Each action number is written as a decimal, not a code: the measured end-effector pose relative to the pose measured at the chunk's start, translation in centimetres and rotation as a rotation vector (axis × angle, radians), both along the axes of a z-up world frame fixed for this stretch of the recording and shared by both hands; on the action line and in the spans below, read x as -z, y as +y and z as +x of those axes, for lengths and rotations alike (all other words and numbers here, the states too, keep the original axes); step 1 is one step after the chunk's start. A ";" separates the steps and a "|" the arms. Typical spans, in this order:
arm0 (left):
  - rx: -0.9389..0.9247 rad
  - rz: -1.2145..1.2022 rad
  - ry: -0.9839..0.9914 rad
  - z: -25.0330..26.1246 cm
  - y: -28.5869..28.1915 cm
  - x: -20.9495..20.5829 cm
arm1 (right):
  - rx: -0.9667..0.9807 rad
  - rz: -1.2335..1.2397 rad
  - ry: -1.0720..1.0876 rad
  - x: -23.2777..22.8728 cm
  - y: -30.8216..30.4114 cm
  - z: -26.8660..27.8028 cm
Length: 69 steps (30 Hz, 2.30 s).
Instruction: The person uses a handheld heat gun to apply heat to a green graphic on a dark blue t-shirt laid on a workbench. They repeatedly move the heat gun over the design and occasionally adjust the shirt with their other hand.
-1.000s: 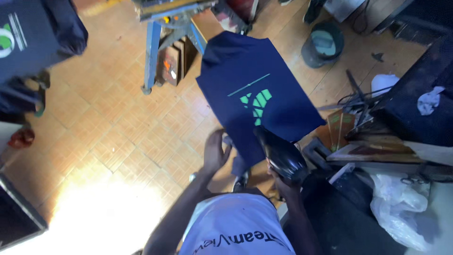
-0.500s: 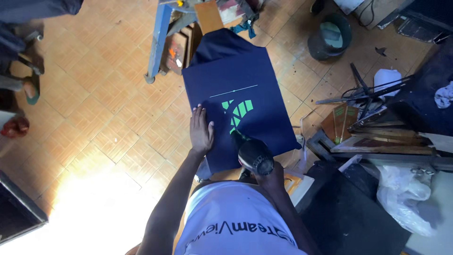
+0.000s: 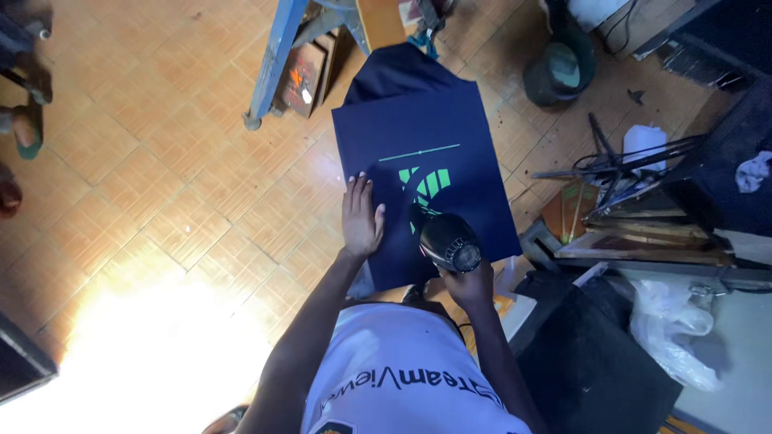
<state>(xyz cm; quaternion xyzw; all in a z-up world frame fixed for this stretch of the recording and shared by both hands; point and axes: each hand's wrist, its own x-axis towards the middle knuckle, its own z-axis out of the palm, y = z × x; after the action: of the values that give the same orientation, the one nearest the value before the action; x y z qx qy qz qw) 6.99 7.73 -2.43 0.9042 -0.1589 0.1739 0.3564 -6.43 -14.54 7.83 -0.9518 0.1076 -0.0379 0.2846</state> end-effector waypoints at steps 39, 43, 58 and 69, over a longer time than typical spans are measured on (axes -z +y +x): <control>-0.165 0.217 -0.045 -0.7 -0.4 -0.6 | 0.099 0.248 0.264 -5.3 -6.9 8.2; -0.162 0.231 -0.036 -0.6 -0.4 -0.7 | 0.032 0.320 0.328 -6.4 -7.5 7.5; -0.165 0.225 -0.053 -0.7 -1.1 -1.4 | 0.088 0.244 0.339 -6.0 -6.5 9.1; -0.186 0.196 -0.017 -0.7 -0.9 -1.5 | 0.072 0.190 0.460 -6.2 -7.3 7.5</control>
<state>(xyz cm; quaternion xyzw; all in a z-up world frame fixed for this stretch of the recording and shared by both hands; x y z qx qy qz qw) 6.25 6.87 -0.92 0.9439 -0.0936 0.1975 0.2475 1.04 -21.80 14.06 -0.9000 0.2064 0.1798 0.3393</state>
